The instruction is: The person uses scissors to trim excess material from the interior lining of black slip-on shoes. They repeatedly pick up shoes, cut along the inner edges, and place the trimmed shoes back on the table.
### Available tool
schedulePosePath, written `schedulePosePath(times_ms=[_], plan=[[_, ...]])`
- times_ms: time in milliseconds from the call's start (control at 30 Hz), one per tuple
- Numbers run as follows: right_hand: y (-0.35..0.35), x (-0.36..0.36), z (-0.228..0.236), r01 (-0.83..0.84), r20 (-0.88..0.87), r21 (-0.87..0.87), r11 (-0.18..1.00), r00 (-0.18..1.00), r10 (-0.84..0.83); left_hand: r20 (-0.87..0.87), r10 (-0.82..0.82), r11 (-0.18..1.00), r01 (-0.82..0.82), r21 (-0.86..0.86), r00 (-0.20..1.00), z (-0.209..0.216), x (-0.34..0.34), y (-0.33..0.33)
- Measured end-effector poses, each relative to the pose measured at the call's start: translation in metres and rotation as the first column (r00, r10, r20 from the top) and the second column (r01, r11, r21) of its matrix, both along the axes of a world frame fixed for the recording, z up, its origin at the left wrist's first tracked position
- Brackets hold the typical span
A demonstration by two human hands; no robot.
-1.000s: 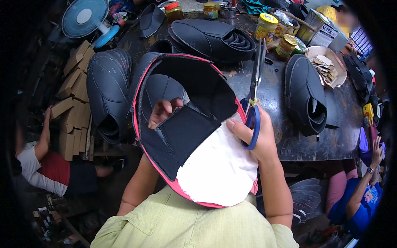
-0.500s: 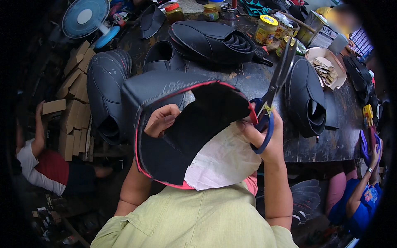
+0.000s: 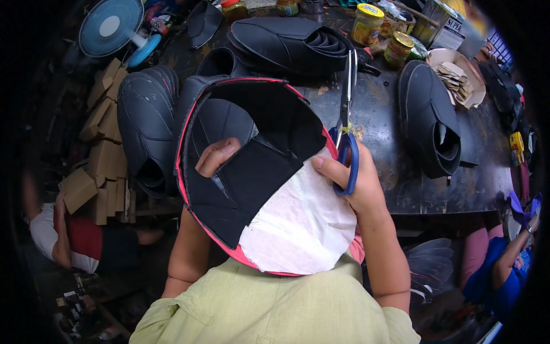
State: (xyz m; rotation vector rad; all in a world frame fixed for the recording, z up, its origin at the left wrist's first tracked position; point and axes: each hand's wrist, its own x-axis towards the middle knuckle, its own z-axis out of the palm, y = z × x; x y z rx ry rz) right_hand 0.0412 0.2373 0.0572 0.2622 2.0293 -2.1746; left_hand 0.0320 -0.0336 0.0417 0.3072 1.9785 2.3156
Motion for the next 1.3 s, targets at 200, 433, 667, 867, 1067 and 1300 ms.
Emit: schedulePosePath(times_ms=[200, 433, 667, 867, 1067, 1300], plan=[[-0.001, 0.003, -0.006, 0.002, 0.048, -0.07, 0.998, 0.999, 0.002, -0.347, 0.015, 0.973, -0.093, -0.209, 0.938, -0.021, 0.012, -0.004], [-0.002, 0.002, -0.015, 0.021, 0.087, -0.107, 0.994, 0.996, -0.011, 0.155, 0.078, 0.993, -0.09, 0.075, 0.985, -0.006, -0.002, 0.006], [-0.007, 0.002, -0.025, 0.018, 0.156, -0.208, 0.978, 0.988, 0.015, 0.362, 0.024, 0.982, -0.091, 0.167, 0.932, -0.002, -0.002, 0.011], [-0.006, 0.003, -0.028, 0.018, 0.208, -0.191, 0.981, 0.978, 0.022, 0.172, -0.309, 0.848, 0.189, 0.495, 0.936, -0.039, -0.01, -0.018], [-0.005, 0.006, -0.042, 0.025, 0.184, -0.356, 0.934, 0.982, 0.044, -0.153, -0.086, 0.864, 0.151, 0.48, 0.984, -0.017, 0.004, 0.013], [-0.019, 0.001, -0.049, -0.015, 0.135, -0.389, 0.921, 0.988, 0.073, -0.75, -0.1, 0.692, -0.495, -0.525, 0.654, 0.031, 0.003, -0.007]])
